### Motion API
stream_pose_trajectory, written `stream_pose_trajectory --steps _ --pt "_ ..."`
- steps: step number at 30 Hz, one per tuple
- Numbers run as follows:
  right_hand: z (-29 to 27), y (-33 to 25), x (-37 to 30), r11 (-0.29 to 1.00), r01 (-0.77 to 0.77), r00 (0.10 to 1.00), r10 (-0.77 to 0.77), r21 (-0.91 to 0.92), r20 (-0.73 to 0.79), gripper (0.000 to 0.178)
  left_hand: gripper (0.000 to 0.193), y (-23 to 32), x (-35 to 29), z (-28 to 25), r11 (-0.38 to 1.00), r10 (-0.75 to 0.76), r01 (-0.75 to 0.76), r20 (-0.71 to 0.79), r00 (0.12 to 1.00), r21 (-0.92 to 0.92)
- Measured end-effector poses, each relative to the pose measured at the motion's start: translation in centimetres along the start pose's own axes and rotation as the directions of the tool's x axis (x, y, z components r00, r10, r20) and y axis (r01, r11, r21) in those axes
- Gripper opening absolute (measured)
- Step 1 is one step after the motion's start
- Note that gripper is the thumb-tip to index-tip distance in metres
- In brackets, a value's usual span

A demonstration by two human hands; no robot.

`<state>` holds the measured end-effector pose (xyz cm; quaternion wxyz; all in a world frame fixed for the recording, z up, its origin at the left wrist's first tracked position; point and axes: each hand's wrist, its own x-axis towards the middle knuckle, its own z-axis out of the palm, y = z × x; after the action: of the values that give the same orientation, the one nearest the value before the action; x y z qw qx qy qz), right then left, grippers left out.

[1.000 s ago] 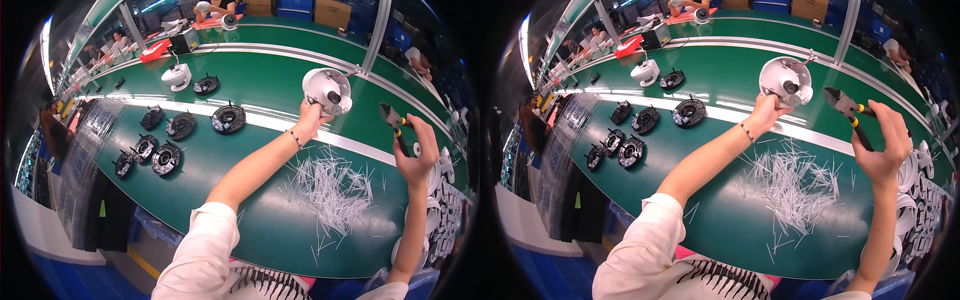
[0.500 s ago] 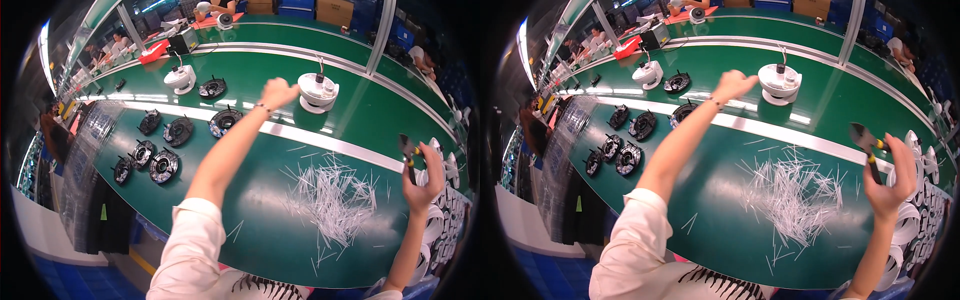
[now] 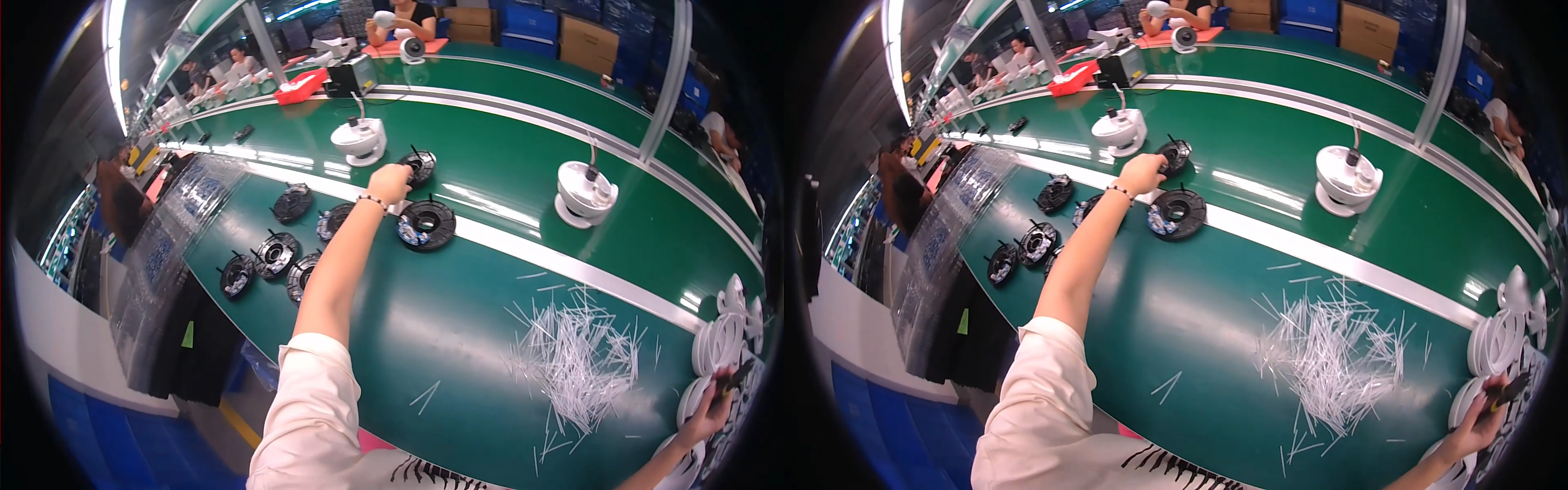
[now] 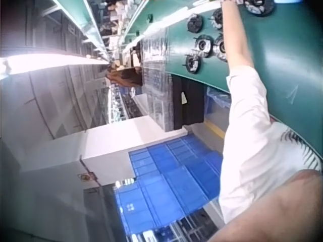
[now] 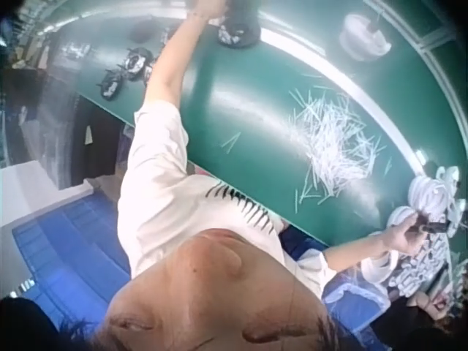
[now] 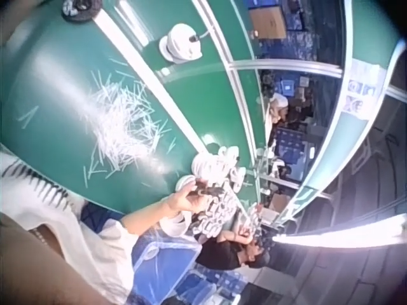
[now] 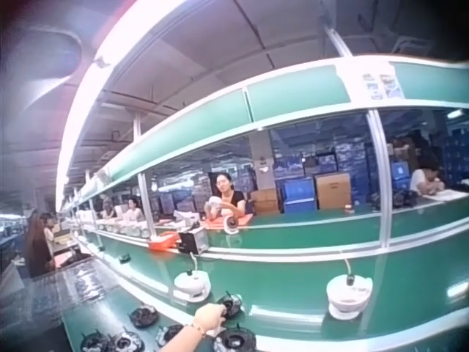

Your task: Assembling the internal components and housing of a dome-style security camera on an industrial assembly line.

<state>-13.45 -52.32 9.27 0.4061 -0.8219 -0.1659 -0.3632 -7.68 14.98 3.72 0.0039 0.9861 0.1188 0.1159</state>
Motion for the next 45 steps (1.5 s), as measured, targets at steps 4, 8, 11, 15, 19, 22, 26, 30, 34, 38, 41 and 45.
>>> stream_pose_trajectory --steps 4,8,11,15,19,22,26,30,34,38,41,45 --pt "3.6 2.2 -4.1 0.94 -0.132 0.991 0.126 0.315 0.039 0.038 0.024 2.6 -3.2 -5.0 0.995 0.083 -0.082 -0.02 0.996 0.05" --pt "4.3 1.1 -4.8 0.951 -0.163 0.985 0.139 0.265 0.106 0.043 0.021 5.6 -10.4 -10.4 0.988 0.101 -0.115 0.135 0.986 0.103" --pt "4.0 1.9 -4.9 0.963 -0.155 0.986 0.137 0.219 0.097 0.042 0.022 7.3 -16.7 -11.4 0.962 0.185 -0.193 0.06 0.981 0.194" --pt "3.1 3.0 -5.4 0.972 -0.111 0.993 0.103 0.207 0.049 0.039 0.02 9.6 -22.2 -11.5 0.976 0.129 -0.139 0.066 0.989 0.167" --pt "2.8 2.0 -5.2 0.967 -0.143 0.989 0.133 0.211 0.062 0.04 0.02 9.4 -23.0 -11.0 0.972 0.151 -0.171 0.13 0.98 0.16" --pt "3.5 1.6 -5.2 0.97 -0.138 0.99 0.128 0.201 0.06 0.042 0.023 8.6 -21.9 -10.4 0.963 0.112 -0.162 0.227 0.968 0.217" --pt "3.9 1.1 -4.8 0.972 -0.135 0.991 0.129 0.191 0.047 0.042 0.04 7.1 -15.8 -11.6 0.996 0.085 -0.078 0.195 0.977 -0.043" --pt "4.5 1.1 -4.5 0.957 -0.16 0.987 0.152 0.243 0.055 0.041 0.049 2.0 -5.2 -10.8 0.729 -0.397 0.38 0.1 0.912 -0.57" --pt "4.7 1.7 -5.0 0.961 -0.167 0.986 0.164 0.221 0.033 0.042 0.061 -3.1 3.2 -2.7 -0.37 -0.477 0.463 0.592 0.649 -0.806" --pt "5.0 0.2 -4.1 0.988 -0.125 0.992 0.123 0.092 0.028 0.041 0.06 0.1 5.8 1.2 -0.491 -0.577 0.238 0.518 0.631 -0.838" --pt "4.8 -1.1 -3.5 0.989 -0.127 0.99 0.121 0.081 0.075 0.043 0.043 0.3 7.3 1.5 -0.549 -0.615 0.007 0.41 0.673 -0.836" --pt "5.5 -3.3 -2.9 0.491 -0.629 0.775 0.462 0.603 0.432 0.042 0.033 1.5 7.7 0.9 -0.589 -0.654 -0.071 0.423 0.627 -0.805"
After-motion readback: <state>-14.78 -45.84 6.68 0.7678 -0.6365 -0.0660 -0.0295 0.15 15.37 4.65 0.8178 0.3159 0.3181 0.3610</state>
